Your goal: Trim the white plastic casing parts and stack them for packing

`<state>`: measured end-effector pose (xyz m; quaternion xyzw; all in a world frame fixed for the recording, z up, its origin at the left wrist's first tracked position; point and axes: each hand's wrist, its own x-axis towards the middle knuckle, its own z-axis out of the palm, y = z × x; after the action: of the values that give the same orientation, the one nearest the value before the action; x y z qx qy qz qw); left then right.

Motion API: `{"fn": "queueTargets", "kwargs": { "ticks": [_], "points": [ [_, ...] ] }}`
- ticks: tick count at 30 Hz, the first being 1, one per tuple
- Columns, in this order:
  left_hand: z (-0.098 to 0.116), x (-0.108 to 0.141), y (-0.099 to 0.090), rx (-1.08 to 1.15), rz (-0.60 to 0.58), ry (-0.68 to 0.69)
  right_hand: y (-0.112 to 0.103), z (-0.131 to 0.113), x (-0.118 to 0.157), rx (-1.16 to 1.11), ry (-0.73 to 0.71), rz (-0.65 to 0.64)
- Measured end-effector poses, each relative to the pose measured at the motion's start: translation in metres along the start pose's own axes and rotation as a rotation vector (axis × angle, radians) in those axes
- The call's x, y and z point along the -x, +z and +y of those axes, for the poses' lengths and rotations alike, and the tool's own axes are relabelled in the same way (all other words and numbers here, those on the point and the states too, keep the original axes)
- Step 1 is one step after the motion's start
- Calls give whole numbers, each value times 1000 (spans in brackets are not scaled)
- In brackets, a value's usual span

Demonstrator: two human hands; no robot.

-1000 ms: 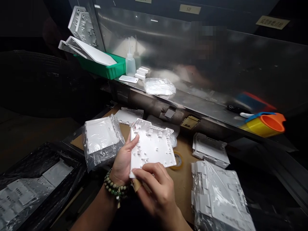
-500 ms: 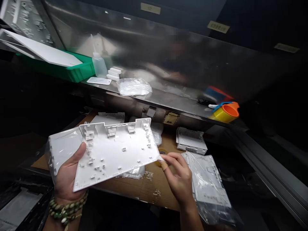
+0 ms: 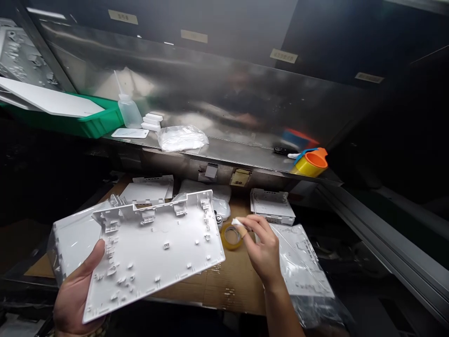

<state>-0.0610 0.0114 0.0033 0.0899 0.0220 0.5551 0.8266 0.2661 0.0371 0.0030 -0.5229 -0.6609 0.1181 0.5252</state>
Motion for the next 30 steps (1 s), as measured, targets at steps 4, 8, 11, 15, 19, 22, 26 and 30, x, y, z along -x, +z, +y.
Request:
{"fn": "queueTargets", "kwargs": {
  "ticks": [4,8,11,15,19,22,26,30],
  "points": [
    [9,20,-29,-44,121,-99,8,-22,-19,-134,-34,128],
    [24,40,-59,-105,289,-230,16,-26,-26,-146,-13,76],
    [23,44,-61,-195,368,-159,17,-21,-23,-129,30,82],
    [10,39,-43,-315,392,-44,15,-12,-17,-132,15,67],
    [-5,29,-18,-358,416,-40,15,1,-13,-35,82,60],
    [-24,20,3,-441,437,-42,20,-7,-7,-85,76,73],
    [-62,5,23,-575,538,-34,35,-44,6,-228,-50,23],
    [-90,-3,26,-847,484,64,52,-69,17,-320,-136,-5]
  ]
}}
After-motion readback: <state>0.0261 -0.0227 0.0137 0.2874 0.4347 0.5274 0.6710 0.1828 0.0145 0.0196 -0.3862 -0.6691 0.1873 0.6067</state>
